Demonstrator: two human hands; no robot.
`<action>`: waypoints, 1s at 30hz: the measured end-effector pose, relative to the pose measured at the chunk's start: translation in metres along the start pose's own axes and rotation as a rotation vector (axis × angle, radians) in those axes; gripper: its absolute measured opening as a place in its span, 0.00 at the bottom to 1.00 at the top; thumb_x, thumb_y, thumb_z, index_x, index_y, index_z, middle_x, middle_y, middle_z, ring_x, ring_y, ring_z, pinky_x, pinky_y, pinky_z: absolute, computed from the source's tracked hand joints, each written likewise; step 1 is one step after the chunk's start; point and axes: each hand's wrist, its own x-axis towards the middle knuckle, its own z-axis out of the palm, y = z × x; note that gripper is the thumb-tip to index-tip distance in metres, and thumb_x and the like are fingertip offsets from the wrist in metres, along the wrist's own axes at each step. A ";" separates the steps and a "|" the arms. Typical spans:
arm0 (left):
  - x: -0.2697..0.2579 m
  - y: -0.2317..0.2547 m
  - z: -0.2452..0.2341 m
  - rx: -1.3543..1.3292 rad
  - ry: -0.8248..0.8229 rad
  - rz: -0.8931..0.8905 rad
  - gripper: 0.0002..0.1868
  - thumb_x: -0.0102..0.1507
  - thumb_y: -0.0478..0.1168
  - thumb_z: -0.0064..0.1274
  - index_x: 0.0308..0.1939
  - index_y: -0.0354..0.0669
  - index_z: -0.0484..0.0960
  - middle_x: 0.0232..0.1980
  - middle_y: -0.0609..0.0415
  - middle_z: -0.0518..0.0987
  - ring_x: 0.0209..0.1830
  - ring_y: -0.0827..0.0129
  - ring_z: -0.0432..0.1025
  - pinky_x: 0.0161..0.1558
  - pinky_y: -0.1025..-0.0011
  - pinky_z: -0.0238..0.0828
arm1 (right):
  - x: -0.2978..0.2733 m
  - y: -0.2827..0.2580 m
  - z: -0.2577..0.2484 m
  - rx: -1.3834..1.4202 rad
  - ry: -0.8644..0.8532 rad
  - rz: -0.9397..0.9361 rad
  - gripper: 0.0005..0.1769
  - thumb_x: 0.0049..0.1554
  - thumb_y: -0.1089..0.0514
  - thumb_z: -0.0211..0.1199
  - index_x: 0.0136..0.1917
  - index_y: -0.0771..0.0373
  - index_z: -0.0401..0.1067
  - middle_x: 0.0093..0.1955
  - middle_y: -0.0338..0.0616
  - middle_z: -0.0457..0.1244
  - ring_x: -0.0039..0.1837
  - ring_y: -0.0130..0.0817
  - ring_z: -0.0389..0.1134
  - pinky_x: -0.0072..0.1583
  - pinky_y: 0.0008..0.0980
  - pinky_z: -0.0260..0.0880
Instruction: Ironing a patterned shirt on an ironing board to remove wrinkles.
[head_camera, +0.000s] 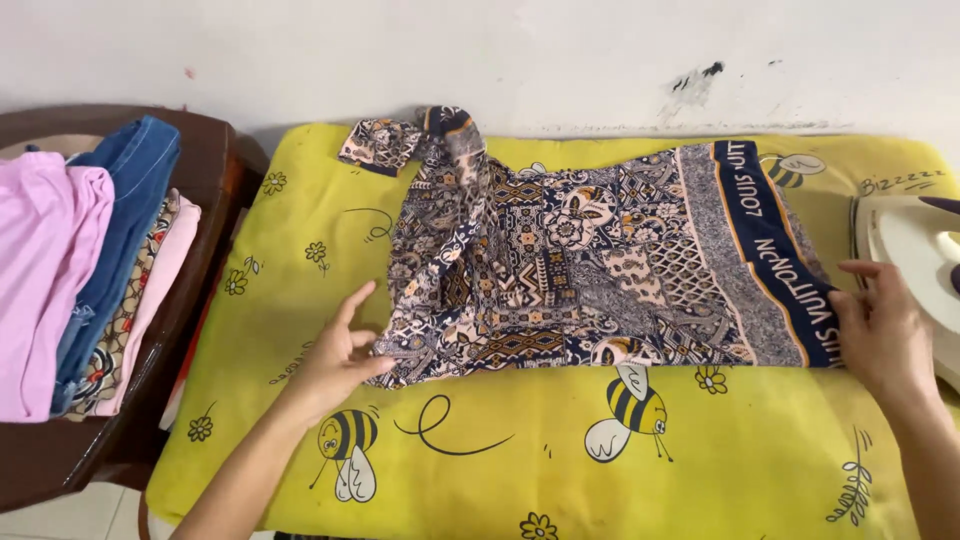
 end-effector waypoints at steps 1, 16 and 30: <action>-0.003 -0.002 0.001 0.080 0.013 0.019 0.56 0.62 0.26 0.58 0.84 0.68 0.43 0.58 0.36 0.82 0.50 0.61 0.78 0.56 0.72 0.76 | -0.002 0.008 0.001 -0.112 0.029 -0.023 0.18 0.68 0.58 0.55 0.71 0.58 0.68 0.53 0.57 0.70 0.54 0.58 0.70 0.55 0.53 0.62; 0.016 -0.120 0.028 0.385 0.380 0.605 0.53 0.57 0.37 0.63 0.81 0.56 0.49 0.62 0.57 0.75 0.39 0.73 0.78 0.39 0.75 0.88 | -0.034 0.044 0.038 -0.536 0.263 -0.205 0.10 0.70 0.42 0.60 0.63 0.37 0.76 0.50 0.29 0.71 0.43 0.44 0.73 0.40 0.48 0.73; 0.028 -0.089 0.081 1.434 0.635 1.215 0.51 0.65 0.80 0.22 0.83 0.58 0.39 0.85 0.58 0.41 0.85 0.62 0.36 0.80 0.48 0.25 | -0.042 -0.038 0.073 -0.550 -0.270 -0.550 0.44 0.61 0.27 0.28 0.83 0.48 0.31 0.85 0.38 0.27 0.84 0.38 0.23 0.76 0.54 0.18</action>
